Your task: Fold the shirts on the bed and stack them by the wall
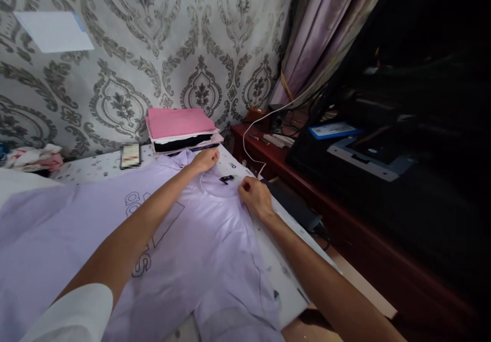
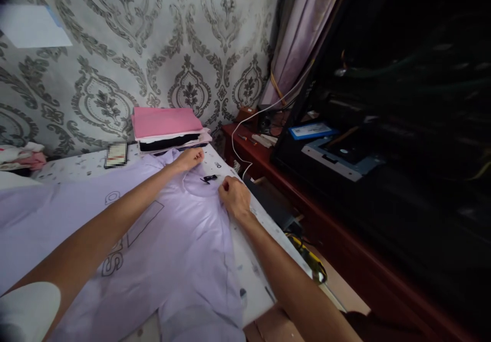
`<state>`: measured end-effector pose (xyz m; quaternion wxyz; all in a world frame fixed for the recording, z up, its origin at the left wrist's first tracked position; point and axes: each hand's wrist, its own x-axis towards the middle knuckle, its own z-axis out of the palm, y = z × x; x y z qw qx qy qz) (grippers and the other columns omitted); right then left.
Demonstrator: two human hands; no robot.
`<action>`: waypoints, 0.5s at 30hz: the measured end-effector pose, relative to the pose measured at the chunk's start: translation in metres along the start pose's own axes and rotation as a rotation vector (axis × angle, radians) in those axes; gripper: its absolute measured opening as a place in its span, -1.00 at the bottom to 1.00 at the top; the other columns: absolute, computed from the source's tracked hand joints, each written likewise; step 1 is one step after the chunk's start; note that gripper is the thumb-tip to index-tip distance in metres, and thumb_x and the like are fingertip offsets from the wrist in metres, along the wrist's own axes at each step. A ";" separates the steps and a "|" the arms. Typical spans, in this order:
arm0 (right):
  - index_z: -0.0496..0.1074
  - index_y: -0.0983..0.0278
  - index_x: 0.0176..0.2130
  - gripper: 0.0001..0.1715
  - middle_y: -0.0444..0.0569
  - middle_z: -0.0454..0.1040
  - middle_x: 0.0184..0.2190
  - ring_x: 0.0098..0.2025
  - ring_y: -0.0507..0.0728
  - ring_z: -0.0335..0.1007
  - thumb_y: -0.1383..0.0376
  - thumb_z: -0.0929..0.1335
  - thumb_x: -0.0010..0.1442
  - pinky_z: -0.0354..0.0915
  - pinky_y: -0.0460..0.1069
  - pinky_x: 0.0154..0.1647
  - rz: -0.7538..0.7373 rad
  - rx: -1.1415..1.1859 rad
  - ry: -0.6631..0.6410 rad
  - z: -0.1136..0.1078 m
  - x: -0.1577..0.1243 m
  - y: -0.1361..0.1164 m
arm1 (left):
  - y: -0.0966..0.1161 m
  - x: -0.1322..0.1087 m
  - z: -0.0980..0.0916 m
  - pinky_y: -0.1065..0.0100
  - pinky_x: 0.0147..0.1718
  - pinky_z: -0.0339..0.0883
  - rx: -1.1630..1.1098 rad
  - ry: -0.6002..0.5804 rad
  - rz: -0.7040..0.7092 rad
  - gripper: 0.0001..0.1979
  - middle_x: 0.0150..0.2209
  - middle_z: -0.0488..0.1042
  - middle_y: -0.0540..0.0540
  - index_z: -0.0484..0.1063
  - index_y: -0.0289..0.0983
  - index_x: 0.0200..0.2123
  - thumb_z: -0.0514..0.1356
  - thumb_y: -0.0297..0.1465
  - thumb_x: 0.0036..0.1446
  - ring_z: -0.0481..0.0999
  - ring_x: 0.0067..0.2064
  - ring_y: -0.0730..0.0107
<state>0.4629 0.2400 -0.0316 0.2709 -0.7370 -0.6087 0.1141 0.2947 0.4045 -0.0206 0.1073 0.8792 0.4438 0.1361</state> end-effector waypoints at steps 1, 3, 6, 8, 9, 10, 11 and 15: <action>0.44 0.22 -0.44 -0.86 -0.05 0.55 -0.36 -0.36 0.09 0.38 0.34 0.30 0.12 0.10 -0.05 -0.40 -0.003 -0.026 -0.012 0.001 -0.001 0.000 | -0.001 -0.002 0.002 0.33 -0.17 0.31 0.000 -0.015 0.018 -0.71 -0.17 0.55 -0.10 0.47 -0.22 -0.11 0.08 -0.54 0.14 0.49 -0.16 0.29; 0.47 0.22 -0.39 -0.85 -0.03 0.56 -0.31 -0.31 0.10 0.40 0.32 0.30 0.15 0.13 -0.05 -0.38 -0.013 -0.062 -0.030 0.002 -0.001 0.000 | -0.003 -0.006 0.004 0.33 -0.12 0.31 0.010 -0.044 0.040 -0.70 -0.11 0.53 -0.09 0.48 -0.19 -0.12 0.14 -0.56 0.08 0.48 -0.11 0.28; 0.53 0.23 -0.32 -0.80 0.02 0.56 -0.20 -0.15 0.16 0.44 0.26 0.30 0.21 0.23 -0.03 -0.24 -0.067 -0.109 -0.058 0.004 0.002 -0.002 | -0.003 -0.010 0.004 0.32 -0.10 0.30 0.031 -0.067 0.039 -0.77 -0.13 0.52 -0.10 0.49 -0.21 -0.25 0.17 -0.58 0.02 0.46 -0.09 0.24; 0.57 0.24 -0.24 -0.75 0.08 0.54 -0.15 -0.03 0.22 0.42 0.20 0.32 0.23 0.27 0.00 -0.12 -0.108 -0.147 -0.080 0.004 0.009 -0.006 | -0.002 -0.011 0.002 0.32 -0.12 0.29 0.037 -0.059 0.029 -0.82 -0.16 0.52 -0.12 0.47 -0.23 -0.32 0.16 -0.58 0.03 0.46 -0.11 0.23; 0.58 0.25 -0.20 -0.73 0.10 0.54 -0.13 0.01 0.25 0.41 0.18 0.34 0.23 0.27 0.02 -0.07 -0.119 -0.164 -0.092 0.005 0.013 -0.008 | -0.002 -0.011 0.002 0.32 -0.13 0.29 0.036 -0.048 0.025 -0.83 -0.16 0.52 -0.12 0.46 -0.24 -0.32 0.15 -0.58 0.04 0.46 -0.11 0.23; 0.59 0.26 -0.17 -0.70 0.11 0.53 -0.12 0.02 0.26 0.41 0.15 0.35 0.22 0.27 0.03 -0.04 -0.121 -0.171 -0.106 0.005 0.017 -0.010 | -0.001 -0.012 0.002 0.32 -0.15 0.28 0.033 -0.034 0.020 -0.82 -0.15 0.52 -0.12 0.45 -0.24 -0.31 0.14 -0.58 0.04 0.46 -0.12 0.24; 0.59 0.26 -0.13 -0.68 0.11 0.54 -0.12 0.01 0.26 0.42 0.15 0.37 0.20 0.28 0.03 -0.05 -0.121 -0.168 -0.121 0.006 0.022 -0.013 | 0.000 -0.012 0.002 0.32 -0.16 0.28 0.028 -0.018 0.016 -0.81 -0.14 0.51 -0.12 0.44 -0.23 -0.29 0.13 -0.58 0.05 0.45 -0.12 0.24; 0.58 0.24 -0.09 -0.71 0.03 0.56 -0.17 -0.08 0.18 0.44 0.31 0.36 0.19 0.29 -0.01 -0.11 -0.157 -0.104 -0.160 0.013 0.030 -0.020 | 0.003 -0.015 0.005 0.31 -0.23 0.26 0.004 0.027 0.006 -0.79 -0.19 0.53 -0.07 0.42 -0.20 -0.23 0.11 -0.56 0.07 0.45 -0.14 0.24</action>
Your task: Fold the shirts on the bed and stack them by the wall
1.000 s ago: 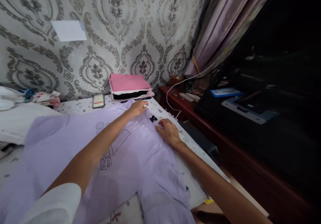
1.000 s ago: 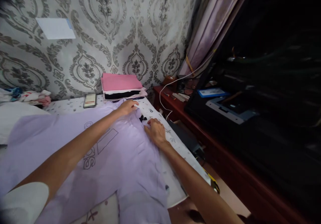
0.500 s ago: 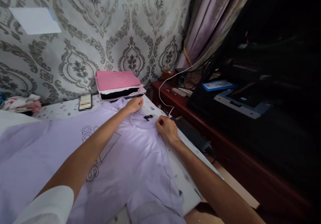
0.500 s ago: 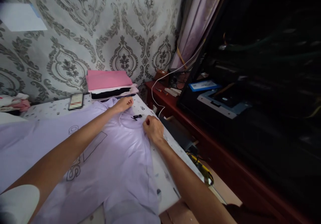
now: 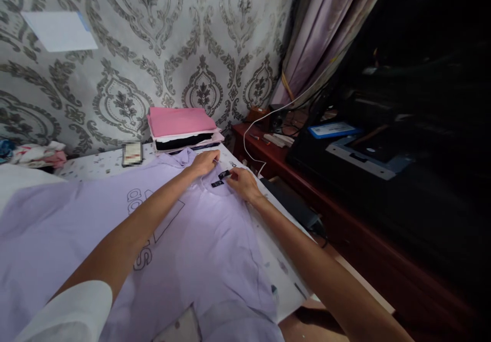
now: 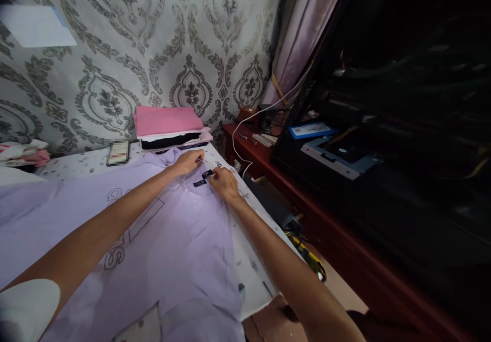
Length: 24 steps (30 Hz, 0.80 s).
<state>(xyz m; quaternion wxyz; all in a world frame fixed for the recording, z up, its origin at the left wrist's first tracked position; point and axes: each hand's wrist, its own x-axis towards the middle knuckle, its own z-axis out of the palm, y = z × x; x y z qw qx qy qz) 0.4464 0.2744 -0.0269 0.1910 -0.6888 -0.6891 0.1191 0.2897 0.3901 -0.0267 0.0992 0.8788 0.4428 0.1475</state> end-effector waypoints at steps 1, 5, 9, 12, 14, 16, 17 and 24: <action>0.59 0.22 -0.10 -0.70 0.02 0.56 -0.16 -0.05 0.18 0.42 0.36 0.35 0.20 0.29 -0.01 -0.08 -0.046 0.006 0.007 0.002 0.000 -0.001 | 0.000 0.000 0.001 0.31 -0.24 0.26 -0.004 0.006 0.000 -0.80 -0.20 0.53 -0.06 0.42 -0.20 -0.24 0.11 -0.55 0.08 0.46 -0.15 0.24; 0.62 0.19 -0.09 -0.62 0.03 0.55 -0.08 0.02 0.22 0.37 0.45 0.31 0.20 0.27 0.05 0.07 -0.298 -0.017 0.005 0.011 -0.006 0.000 | -0.002 -0.001 0.006 0.30 -0.22 0.27 -0.016 0.025 0.004 -0.82 -0.20 0.54 -0.05 0.43 -0.19 -0.25 0.13 -0.54 0.09 0.46 -0.14 0.24; 0.59 0.17 0.00 -0.53 0.01 0.54 0.09 0.13 0.25 0.34 0.49 0.27 0.22 0.26 0.15 0.15 -0.379 -0.012 -0.017 0.015 -0.009 0.007 | -0.003 -0.005 0.001 0.24 -0.09 0.31 -0.014 0.051 0.021 -0.73 -0.09 0.53 -0.12 0.44 -0.21 -0.15 0.13 -0.57 0.09 0.45 -0.01 0.17; 0.55 0.15 0.05 -0.46 -0.02 0.46 0.21 0.28 0.26 0.25 0.53 0.24 0.23 0.19 0.22 0.24 -0.434 -0.005 -0.011 0.016 -0.009 0.009 | 0.004 -0.017 -0.008 0.18 0.06 0.28 -0.008 0.098 0.045 -0.62 0.05 0.47 -0.18 0.41 -0.23 0.01 0.07 -0.60 0.14 0.38 0.13 0.13; 0.53 0.13 0.07 -0.43 -0.04 0.46 0.21 0.34 0.26 0.19 0.54 0.21 0.26 0.13 0.25 0.29 -0.474 -0.020 -0.023 0.016 -0.010 0.008 | 0.012 -0.031 -0.014 0.15 0.13 0.25 -0.016 0.113 0.133 -0.56 0.08 0.46 -0.19 0.41 -0.24 0.06 0.01 -0.63 0.16 0.35 0.18 0.14; 0.52 0.11 0.08 -0.42 -0.05 0.48 0.19 0.35 0.26 0.19 0.54 0.19 0.28 0.09 0.28 0.31 -0.504 -0.031 -0.044 0.016 -0.011 0.008 | 0.021 -0.049 -0.017 0.13 0.15 0.24 -0.034 0.072 0.262 -0.55 0.04 0.50 -0.17 0.43 -0.23 0.06 -0.02 -0.62 0.17 0.41 0.14 0.17; 0.51 0.11 0.09 -0.41 -0.05 0.48 0.18 0.34 0.25 0.20 0.55 0.19 0.27 0.08 0.28 0.32 -0.516 -0.027 -0.054 0.016 -0.011 0.008 | 0.024 -0.059 -0.016 0.13 0.15 0.25 -0.046 0.032 0.311 -0.57 0.02 0.52 -0.16 0.43 -0.22 0.06 -0.02 -0.60 0.20 0.44 0.10 0.18; 0.59 0.19 -0.04 -0.46 -0.04 0.62 -0.03 0.19 0.19 0.41 0.55 0.24 0.13 0.21 0.13 0.27 -0.444 0.132 0.006 0.015 -0.009 0.017 | 0.028 -0.108 0.000 -0.07 0.33 -0.02 -0.060 -0.153 0.191 -0.55 0.34 0.27 -0.25 0.21 -0.25 0.26 -0.02 -0.28 0.36 0.26 0.34 0.10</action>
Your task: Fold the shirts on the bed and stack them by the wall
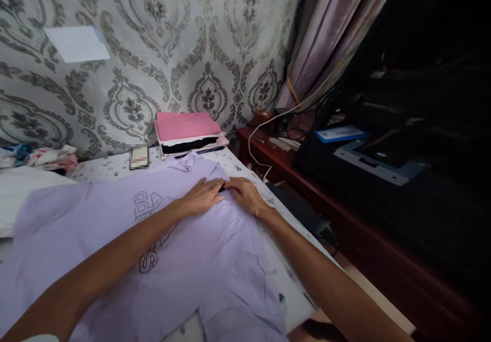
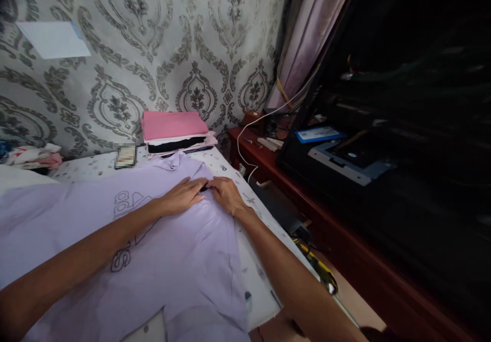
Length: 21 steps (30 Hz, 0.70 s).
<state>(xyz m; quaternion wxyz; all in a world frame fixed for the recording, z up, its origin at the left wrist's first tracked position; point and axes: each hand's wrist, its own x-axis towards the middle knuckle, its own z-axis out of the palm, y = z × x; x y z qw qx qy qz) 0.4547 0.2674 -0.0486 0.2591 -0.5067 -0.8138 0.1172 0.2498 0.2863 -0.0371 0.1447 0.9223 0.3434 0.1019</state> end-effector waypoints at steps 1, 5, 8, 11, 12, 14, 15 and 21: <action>0.61 0.19 -0.08 -0.48 -0.05 0.64 -0.08 0.14 0.18 0.45 0.54 0.24 0.13 0.23 0.12 0.25 0.021 -0.004 0.028 -0.001 0.002 0.000 | 0.001 -0.003 0.001 -0.10 0.34 -0.04 -0.012 0.008 -0.010 -0.54 0.35 0.25 -0.25 0.21 -0.24 0.27 -0.01 -0.26 0.36 0.23 0.36 0.08; 0.58 0.22 -0.02 -0.52 0.01 0.62 -0.05 0.07 0.18 0.49 0.47 0.22 0.22 0.29 0.10 0.19 0.078 -0.059 0.096 -0.004 0.024 -0.012 | 0.001 -0.010 -0.006 0.02 0.33 0.08 -0.038 0.123 -0.014 -0.61 0.30 0.33 -0.21 0.32 -0.19 0.19 0.03 -0.28 0.34 0.32 0.30 0.06; 0.42 0.32 0.21 -0.47 0.14 0.43 0.22 0.29 0.20 0.29 0.39 0.19 0.32 0.19 0.11 0.30 0.009 -0.102 0.039 0.002 0.049 -0.024 | -0.011 -0.015 -0.016 0.12 0.25 0.24 -0.009 0.219 -0.057 -0.65 0.17 0.44 -0.21 0.36 -0.20 0.12 -0.03 -0.33 0.36 0.40 0.21 0.13; 0.22 0.43 0.34 -0.39 0.24 0.12 0.40 0.46 0.22 -0.05 0.30 0.18 0.39 -0.03 0.14 0.42 -0.074 -0.164 -0.113 0.014 0.068 -0.029 | -0.038 -0.019 -0.029 0.12 0.23 0.24 0.109 0.267 -0.180 -0.62 0.13 0.44 -0.23 0.33 -0.25 0.13 -0.04 -0.47 0.29 0.38 0.19 0.17; 0.17 0.43 0.37 -0.37 0.24 0.06 0.42 0.48 0.23 -0.12 0.24 0.18 0.41 -0.10 0.17 0.44 -0.065 -0.183 -0.178 0.018 0.071 -0.028 | -0.049 -0.019 -0.033 0.09 0.24 0.21 0.153 0.271 -0.223 -0.58 0.17 0.40 -0.25 0.32 -0.27 0.14 -0.02 -0.52 0.24 0.34 0.22 0.15; 0.11 0.38 0.40 -0.31 0.22 -0.02 0.45 0.49 0.25 -0.20 0.11 0.17 0.43 -0.18 0.23 0.45 0.023 -0.218 -0.274 0.023 0.073 -0.023 | -0.071 -0.019 -0.043 0.03 0.24 0.18 0.213 0.266 -0.290 -0.53 0.24 0.34 -0.27 0.33 -0.27 0.14 0.03 -0.57 0.16 0.28 0.28 0.09; 0.09 0.36 0.41 -0.28 0.20 -0.05 0.46 0.49 0.26 -0.21 0.06 0.15 0.43 -0.20 0.25 0.45 0.077 -0.233 -0.298 0.024 0.073 -0.019 | -0.081 -0.019 -0.049 0.02 0.23 0.18 0.221 0.262 -0.312 -0.56 0.25 0.34 -0.27 0.37 -0.26 0.10 0.06 -0.57 0.15 0.28 0.28 0.07; 0.07 0.35 0.41 -0.26 0.21 -0.11 0.47 0.49 0.29 -0.22 0.01 0.12 0.44 -0.20 0.30 0.44 0.158 -0.267 -0.299 0.021 0.065 -0.010 | -0.121 -0.004 -0.089 0.20 -0.03 0.35 0.245 0.358 -0.575 -0.77 -0.15 0.59 -0.20 0.47 -0.20 -0.07 0.07 -0.38 0.28 0.54 -0.01 0.09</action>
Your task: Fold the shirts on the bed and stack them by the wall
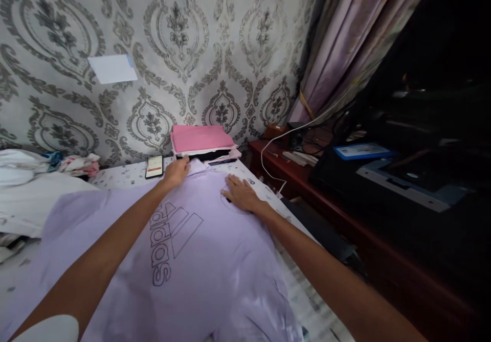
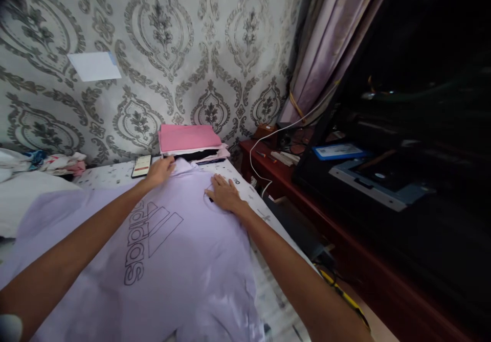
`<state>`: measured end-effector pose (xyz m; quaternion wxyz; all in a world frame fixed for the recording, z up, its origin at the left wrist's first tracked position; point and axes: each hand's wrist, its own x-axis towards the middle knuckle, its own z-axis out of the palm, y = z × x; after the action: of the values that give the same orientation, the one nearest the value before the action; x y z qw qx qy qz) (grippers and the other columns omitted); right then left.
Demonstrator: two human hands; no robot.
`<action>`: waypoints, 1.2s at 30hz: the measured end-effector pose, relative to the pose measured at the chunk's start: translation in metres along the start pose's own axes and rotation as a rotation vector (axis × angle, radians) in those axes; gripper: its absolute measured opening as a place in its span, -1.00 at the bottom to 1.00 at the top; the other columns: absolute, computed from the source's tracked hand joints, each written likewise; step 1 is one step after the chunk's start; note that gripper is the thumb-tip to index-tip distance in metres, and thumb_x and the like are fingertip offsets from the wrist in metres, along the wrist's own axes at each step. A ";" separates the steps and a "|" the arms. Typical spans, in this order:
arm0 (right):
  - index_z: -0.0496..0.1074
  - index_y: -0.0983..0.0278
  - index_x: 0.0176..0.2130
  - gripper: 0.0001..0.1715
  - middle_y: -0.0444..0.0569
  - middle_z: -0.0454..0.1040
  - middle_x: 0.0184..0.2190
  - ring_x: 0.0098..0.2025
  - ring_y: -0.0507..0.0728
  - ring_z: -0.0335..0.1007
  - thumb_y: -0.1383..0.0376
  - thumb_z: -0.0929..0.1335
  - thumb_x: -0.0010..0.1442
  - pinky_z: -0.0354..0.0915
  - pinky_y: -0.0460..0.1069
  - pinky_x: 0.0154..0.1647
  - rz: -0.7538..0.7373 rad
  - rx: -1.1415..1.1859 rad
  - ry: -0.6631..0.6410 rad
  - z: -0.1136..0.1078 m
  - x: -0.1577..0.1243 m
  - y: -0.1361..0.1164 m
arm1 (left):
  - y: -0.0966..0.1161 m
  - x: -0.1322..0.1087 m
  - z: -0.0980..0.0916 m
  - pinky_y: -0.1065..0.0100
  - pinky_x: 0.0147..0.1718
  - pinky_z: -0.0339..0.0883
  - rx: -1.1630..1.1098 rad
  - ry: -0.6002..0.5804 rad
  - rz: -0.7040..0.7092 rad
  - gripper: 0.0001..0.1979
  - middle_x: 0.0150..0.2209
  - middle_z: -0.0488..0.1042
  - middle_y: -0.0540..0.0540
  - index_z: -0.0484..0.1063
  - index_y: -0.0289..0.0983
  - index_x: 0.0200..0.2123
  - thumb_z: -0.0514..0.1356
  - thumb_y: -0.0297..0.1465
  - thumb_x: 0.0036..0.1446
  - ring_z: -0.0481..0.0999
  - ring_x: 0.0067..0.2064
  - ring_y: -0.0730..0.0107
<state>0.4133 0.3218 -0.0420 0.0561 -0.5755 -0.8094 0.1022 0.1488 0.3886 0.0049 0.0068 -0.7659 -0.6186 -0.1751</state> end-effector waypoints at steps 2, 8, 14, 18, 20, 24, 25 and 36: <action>0.16 0.36 0.36 -0.32 0.26 -0.01 0.44 0.48 0.32 -0.14 0.04 0.15 0.44 -0.15 0.36 0.41 -0.009 -0.010 0.035 -0.003 0.002 -0.004 | -0.002 0.013 -0.009 0.22 -0.08 0.36 -0.005 0.062 -0.086 -0.71 -0.14 0.59 -0.23 0.45 -0.23 0.00 0.02 -0.34 0.33 0.55 -0.04 0.07; 0.51 0.32 -0.03 -0.59 0.17 0.51 0.09 0.20 0.22 0.34 0.20 0.17 0.45 0.08 0.14 0.33 -0.223 -0.047 0.191 -0.011 0.035 -0.035 | 0.000 0.030 -0.026 0.27 -0.03 0.33 -0.039 0.136 -0.082 -0.70 -0.11 0.61 -0.16 0.48 -0.21 0.04 0.08 -0.33 0.31 0.55 -0.02 0.12; 0.40 0.38 0.17 -0.54 0.21 0.37 0.24 0.29 0.22 0.24 0.21 0.22 0.41 0.07 0.08 0.34 -0.241 -0.049 0.149 0.004 0.060 -0.038 | 0.002 0.029 -0.034 0.30 -0.09 0.33 -0.066 0.204 -0.041 -0.74 -0.20 0.60 -0.14 0.48 -0.26 -0.03 0.05 -0.36 0.34 0.56 -0.11 0.17; 0.30 0.39 0.28 -0.44 0.22 0.24 0.34 0.36 0.25 0.13 0.16 0.19 0.43 0.01 0.11 0.38 -0.166 -0.060 0.144 0.012 0.060 -0.031 | -0.003 0.029 -0.036 0.33 -0.14 0.34 -0.177 0.233 0.007 -0.80 -0.30 0.56 -0.11 0.48 -0.28 -0.12 0.08 -0.39 0.32 0.58 -0.17 0.21; 0.24 0.37 0.32 -0.40 0.20 0.18 0.38 0.40 0.26 0.07 0.13 0.17 0.43 0.00 0.14 0.39 -0.129 -0.068 0.131 0.013 0.060 -0.032 | -0.006 0.032 -0.033 0.33 -0.16 0.36 -0.232 0.231 0.015 -0.81 -0.33 0.54 -0.09 0.47 -0.28 -0.15 0.07 -0.40 0.31 0.59 -0.18 0.21; 0.18 0.34 0.35 -0.35 0.18 0.10 0.42 0.43 0.28 0.01 0.09 0.15 0.42 0.00 0.18 0.38 -0.068 -0.081 0.094 0.010 0.061 -0.037 | -0.010 0.034 -0.018 0.24 -0.12 0.42 -0.238 0.164 -0.001 -0.74 -0.24 0.56 -0.17 0.43 -0.33 -0.07 -0.03 -0.42 0.33 0.60 -0.12 0.15; 0.17 0.34 0.36 -0.35 0.19 0.10 0.42 0.43 0.28 0.00 0.09 0.15 0.42 0.00 0.19 0.38 -0.057 -0.082 0.084 0.009 0.062 -0.038 | -0.010 0.030 -0.012 0.20 -0.08 0.43 -0.232 0.136 0.001 -0.70 -0.15 0.57 -0.22 0.39 -0.35 0.00 -0.03 -0.43 0.32 0.59 -0.05 0.13; 0.11 0.33 0.39 -0.28 0.12 0.05 0.44 0.45 0.23 -0.04 0.04 0.05 0.42 0.00 0.18 0.41 -0.061 -0.172 0.061 0.019 0.070 -0.033 | -0.069 -0.153 0.001 0.04 0.39 -0.06 -0.061 -0.284 0.103 -0.33 0.44 0.07 -0.16 0.11 -0.16 0.39 -0.02 0.00 0.32 0.01 0.46 0.15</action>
<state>0.3553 0.3758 -0.0548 0.0341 -0.5561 -0.8303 0.0129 0.0574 0.2606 -0.0522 -0.0950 -0.8135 -0.5677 -0.0831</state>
